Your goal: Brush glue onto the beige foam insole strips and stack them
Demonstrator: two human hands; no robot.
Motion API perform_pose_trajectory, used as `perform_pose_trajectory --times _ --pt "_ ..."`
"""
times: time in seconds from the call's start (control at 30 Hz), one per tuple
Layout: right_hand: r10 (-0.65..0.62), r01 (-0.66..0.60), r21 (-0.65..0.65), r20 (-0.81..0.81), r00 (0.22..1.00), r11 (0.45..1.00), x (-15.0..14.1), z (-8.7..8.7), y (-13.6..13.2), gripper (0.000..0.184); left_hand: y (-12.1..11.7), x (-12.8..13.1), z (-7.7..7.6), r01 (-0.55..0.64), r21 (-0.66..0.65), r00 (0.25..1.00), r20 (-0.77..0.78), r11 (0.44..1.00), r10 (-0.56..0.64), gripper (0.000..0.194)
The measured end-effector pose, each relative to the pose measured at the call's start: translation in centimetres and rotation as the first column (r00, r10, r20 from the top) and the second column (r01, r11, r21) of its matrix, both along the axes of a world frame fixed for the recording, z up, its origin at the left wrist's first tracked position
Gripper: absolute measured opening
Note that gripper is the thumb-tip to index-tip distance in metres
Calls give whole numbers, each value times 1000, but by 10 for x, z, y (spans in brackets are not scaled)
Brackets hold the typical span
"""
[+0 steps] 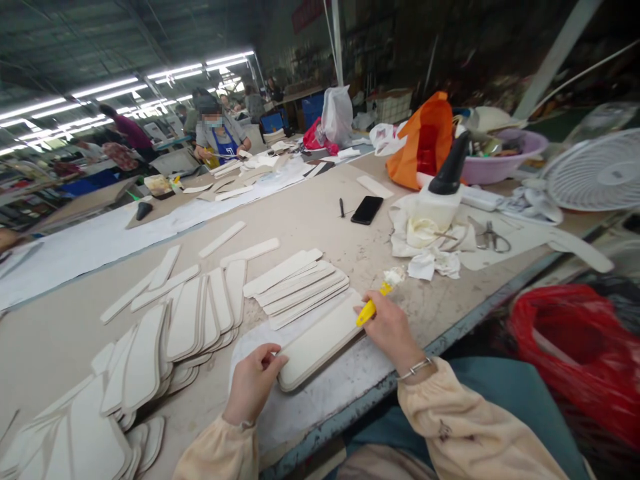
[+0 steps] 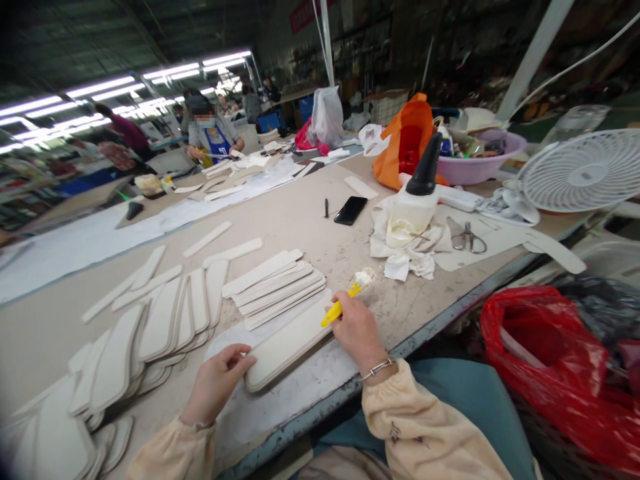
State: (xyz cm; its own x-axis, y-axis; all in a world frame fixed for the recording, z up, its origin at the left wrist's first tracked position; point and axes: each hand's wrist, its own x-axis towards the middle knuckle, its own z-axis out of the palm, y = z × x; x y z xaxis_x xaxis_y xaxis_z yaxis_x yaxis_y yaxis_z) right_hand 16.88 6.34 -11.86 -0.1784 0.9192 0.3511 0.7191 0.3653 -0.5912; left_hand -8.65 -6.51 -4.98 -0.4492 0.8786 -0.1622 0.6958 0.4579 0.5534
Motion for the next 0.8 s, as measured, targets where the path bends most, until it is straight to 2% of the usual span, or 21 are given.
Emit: perform_pose_trajectory --times 0.13,0.27,0.37,0.43,0.57,0.7,0.8 --pt "7 -12 165 29 1000 986 2 8 -3 13 0 -3 -4 52 -55 998 -27 997 -53 31" --pt "229 -215 255 -24 973 943 -9 17 -20 3 -1 -9 -9 91 -59 993 -66 994 -95 43" --pt "421 -406 271 3 907 873 -24 15 -34 7 -1 -13 -11 135 -27 987 -90 990 -137 46" --pt "470 -463 250 35 882 850 -29 10 -40 11 -1 -14 -11 153 -19 982 -105 988 -154 46" --pt "397 -399 204 50 916 894 -17 2 -37 11 -1 -13 -10 147 -24 983 -111 989 -149 45" --pt "216 -216 179 24 976 960 4 -3 -21 7 -1 -11 -10 130 -11 985 -113 991 -130 44" --pt "97 -89 118 -62 993 989 10 -8 -13 7 0 -10 -10 129 2 986 -110 992 -128 41"
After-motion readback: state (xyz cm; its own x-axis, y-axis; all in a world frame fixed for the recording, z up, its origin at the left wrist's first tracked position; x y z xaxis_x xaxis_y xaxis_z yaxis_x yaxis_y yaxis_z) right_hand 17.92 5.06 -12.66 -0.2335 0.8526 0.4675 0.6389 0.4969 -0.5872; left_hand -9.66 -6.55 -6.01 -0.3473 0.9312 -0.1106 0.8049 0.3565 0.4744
